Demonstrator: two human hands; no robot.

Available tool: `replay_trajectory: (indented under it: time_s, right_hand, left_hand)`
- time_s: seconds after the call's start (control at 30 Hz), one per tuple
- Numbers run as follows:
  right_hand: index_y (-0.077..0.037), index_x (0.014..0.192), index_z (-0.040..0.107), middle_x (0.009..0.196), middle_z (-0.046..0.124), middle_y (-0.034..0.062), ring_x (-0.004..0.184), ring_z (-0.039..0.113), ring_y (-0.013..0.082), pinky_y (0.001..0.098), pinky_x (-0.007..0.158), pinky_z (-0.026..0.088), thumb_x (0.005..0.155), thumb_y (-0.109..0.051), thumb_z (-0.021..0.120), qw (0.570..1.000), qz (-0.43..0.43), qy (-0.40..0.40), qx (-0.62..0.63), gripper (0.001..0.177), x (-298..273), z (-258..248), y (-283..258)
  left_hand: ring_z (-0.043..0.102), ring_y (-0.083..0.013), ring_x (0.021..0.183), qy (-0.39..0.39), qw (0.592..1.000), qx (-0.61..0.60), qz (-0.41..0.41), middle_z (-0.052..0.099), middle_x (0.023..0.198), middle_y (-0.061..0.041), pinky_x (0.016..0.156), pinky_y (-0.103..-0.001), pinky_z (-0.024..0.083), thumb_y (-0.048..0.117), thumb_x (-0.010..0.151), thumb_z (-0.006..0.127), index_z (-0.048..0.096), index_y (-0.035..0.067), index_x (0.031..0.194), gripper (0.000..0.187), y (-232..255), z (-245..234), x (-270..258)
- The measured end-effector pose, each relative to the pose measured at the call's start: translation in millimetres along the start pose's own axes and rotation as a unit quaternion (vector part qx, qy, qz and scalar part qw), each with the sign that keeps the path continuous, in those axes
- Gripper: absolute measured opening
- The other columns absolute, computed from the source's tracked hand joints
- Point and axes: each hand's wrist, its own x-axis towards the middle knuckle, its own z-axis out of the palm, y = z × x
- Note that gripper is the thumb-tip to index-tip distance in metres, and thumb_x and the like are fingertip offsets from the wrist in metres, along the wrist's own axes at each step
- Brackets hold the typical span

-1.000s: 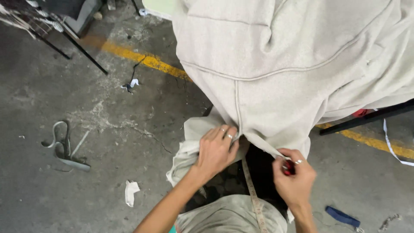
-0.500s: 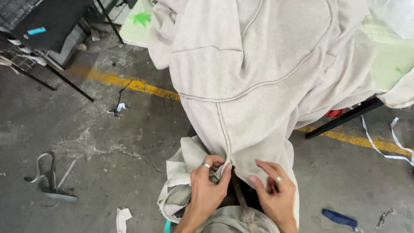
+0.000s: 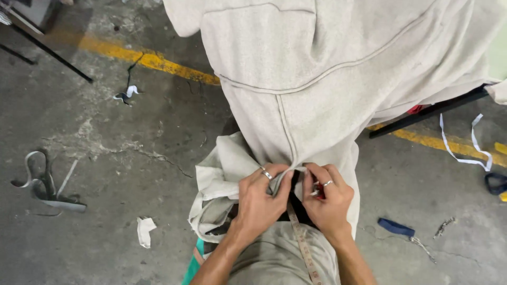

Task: The person uses a red utility knife to cut along the seam of a large piece of light-colored fabric held on their lap. They carefully guide the blade to separate the fabric layers while holding the material steady with their other hand.

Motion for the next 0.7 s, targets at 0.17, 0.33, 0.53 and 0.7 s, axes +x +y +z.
replay_trajectory:
  time_s: [0.17,0.33,0.53,0.7]
  right_hand:
    - [-0.01,0.11,0.055,0.097,0.061,0.003,0.071,0.059,0.0107,0.0215,0.059,0.044,0.067,-0.019,0.071,0.93,0.293,-0.189,0.116,0.047,2,-27,-16]
    - [-0.005,0.098,0.051,0.08,0.054,0.0045,0.055,0.049,0.013,0.0249,0.052,0.04,0.085,-0.011,0.055,0.992,0.078,-0.098,-0.003,0.015,-10,-12,-13]
    - [-0.006,0.089,0.063,0.055,0.051,0.0005,0.045,0.051,0.0174,0.026,0.046,0.045,0.075,-0.012,0.066,0.993,-0.073,-0.022,-0.094,0.015,-14,6,6]
    - [-0.008,0.088,0.063,0.055,0.046,-0.0007,0.043,0.047,0.0155,0.0236,0.043,0.041,0.075,-0.011,0.064,0.979,-0.113,-0.04,-0.162,0.013,-6,6,2]
  left_hand:
    - [0.064,-0.0172,0.071,0.022,0.999,-0.014,-0.031,0.065,0.079,-0.003,0.068,-0.028,0.048,0.01,0.082,0.056,0.059,0.007,0.086,0.005,-11,1,-6]
    - [0.061,-0.0155,0.061,0.006,0.998,-0.007,-0.058,0.063,0.069,0.0,0.059,-0.029,0.045,0.014,0.083,0.057,0.058,0.01,0.079,0.006,-11,2,-6]
    - [0.066,-0.0266,0.063,0.045,0.995,-0.066,-0.059,0.065,0.062,-0.007,0.054,-0.03,0.051,0.009,0.076,0.064,0.066,0.011,0.076,0.003,-20,5,-7]
    - [0.066,-0.0255,0.061,0.055,0.996,-0.053,-0.045,0.065,0.063,-0.007,0.054,-0.03,0.052,0.008,0.076,0.065,0.066,0.01,0.076,0.002,-20,10,-10]
